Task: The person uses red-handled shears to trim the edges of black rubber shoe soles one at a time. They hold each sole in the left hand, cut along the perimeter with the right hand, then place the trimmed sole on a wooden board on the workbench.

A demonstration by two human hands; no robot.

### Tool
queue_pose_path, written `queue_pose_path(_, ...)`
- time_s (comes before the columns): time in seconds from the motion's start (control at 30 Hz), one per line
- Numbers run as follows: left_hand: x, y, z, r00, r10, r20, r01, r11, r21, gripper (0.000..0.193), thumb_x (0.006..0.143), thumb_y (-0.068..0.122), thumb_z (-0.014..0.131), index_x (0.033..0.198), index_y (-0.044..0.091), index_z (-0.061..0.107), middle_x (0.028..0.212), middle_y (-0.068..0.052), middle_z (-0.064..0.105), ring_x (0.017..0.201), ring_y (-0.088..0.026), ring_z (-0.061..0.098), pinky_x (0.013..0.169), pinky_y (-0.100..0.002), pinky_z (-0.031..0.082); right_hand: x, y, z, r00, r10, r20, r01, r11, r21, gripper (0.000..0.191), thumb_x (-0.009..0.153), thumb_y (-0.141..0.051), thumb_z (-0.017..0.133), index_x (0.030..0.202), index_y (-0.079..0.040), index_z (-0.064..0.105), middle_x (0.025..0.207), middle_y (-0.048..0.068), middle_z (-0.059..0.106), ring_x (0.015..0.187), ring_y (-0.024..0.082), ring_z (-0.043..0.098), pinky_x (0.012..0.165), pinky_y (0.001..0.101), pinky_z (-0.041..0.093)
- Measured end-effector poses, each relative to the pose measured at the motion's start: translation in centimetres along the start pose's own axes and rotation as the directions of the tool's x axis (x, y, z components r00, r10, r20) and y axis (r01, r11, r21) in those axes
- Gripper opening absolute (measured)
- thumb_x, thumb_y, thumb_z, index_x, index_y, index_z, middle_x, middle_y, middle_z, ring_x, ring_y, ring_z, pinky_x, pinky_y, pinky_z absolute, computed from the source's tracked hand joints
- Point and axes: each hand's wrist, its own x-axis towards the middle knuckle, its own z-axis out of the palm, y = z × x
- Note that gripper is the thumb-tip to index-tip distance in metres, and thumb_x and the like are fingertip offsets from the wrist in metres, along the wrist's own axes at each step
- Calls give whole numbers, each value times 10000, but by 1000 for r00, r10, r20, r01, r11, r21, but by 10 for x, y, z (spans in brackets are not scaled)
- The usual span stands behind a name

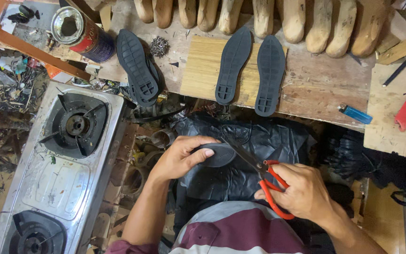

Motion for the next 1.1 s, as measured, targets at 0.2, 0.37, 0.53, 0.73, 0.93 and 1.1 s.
queue_pose_path(0.2, 7, 14, -8, 996, 15, 90, -24, 995, 98, 280, 1009, 212, 653, 1196, 11, 708, 1038, -118, 784, 940, -203, 759, 830, -328, 583, 0, 1, -7, 999, 17, 43, -17, 1000, 11, 580, 519, -394, 953, 899, -26, 715, 663, 96, 692, 502, 286, 633, 490, 377, 509)
queue_pose_path(0.37, 9, 22, -12, 993, 15, 114, -35, 984, 173, 260, 999, 200, 664, 1190, 29, 707, 1053, -119, 780, 944, -236, 770, 811, -343, 588, 1, 3, -10, 987, 77, 140, -75, 997, -15, 597, 533, -415, 958, 932, -34, 730, 594, 84, 643, 456, 263, 631, 471, 378, 497)
queue_pose_path(0.53, 12, 30, -19, 983, 22, 180, -72, 958, 278, 244, 981, 193, 678, 1168, 42, 715, 1057, -139, 763, 932, -295, 758, 780, -376, 580, 0, 7, -17, 981, 1, 192, -2, 1000, 4, 551, 566, -428, 934, 871, -28, 708, 596, 71, 662, 477, 251, 660, 460, 364, 516)
queue_pose_path(0.73, 17, 36, -22, 967, 23, 253, -117, 925, 362, 233, 939, 165, 705, 1139, 46, 720, 1013, -156, 751, 890, -333, 737, 744, -400, 568, -1, 11, -24, 952, 48, 304, -54, 999, 10, 458, 607, -417, 913, 801, -59, 703, 673, 88, 710, 505, 293, 690, 448, 393, 517)
queue_pose_path(0.93, 18, 37, -25, 951, -62, 304, -46, 941, 336, 224, 929, 134, 698, 1135, 48, 720, 974, -141, 755, 854, -308, 749, 729, -399, 572, -5, 18, -25, 959, 42, 281, -50, 998, 24, 408, 622, -380, 915, 773, -65, 703, 663, 87, 698, 482, 271, 672, 435, 385, 502)
queue_pose_path(1.1, 23, 33, -7, 940, 12, 341, -80, 979, 188, 245, 956, 154, 693, 1175, 45, 700, 1042, -134, 759, 941, -291, 757, 799, -381, 589, -3, 25, -4, 955, 218, 201, -246, 962, 123, 449, 579, -307, 951, 850, -39, 714, 546, 51, 648, 425, 162, 607, 433, 324, 491)
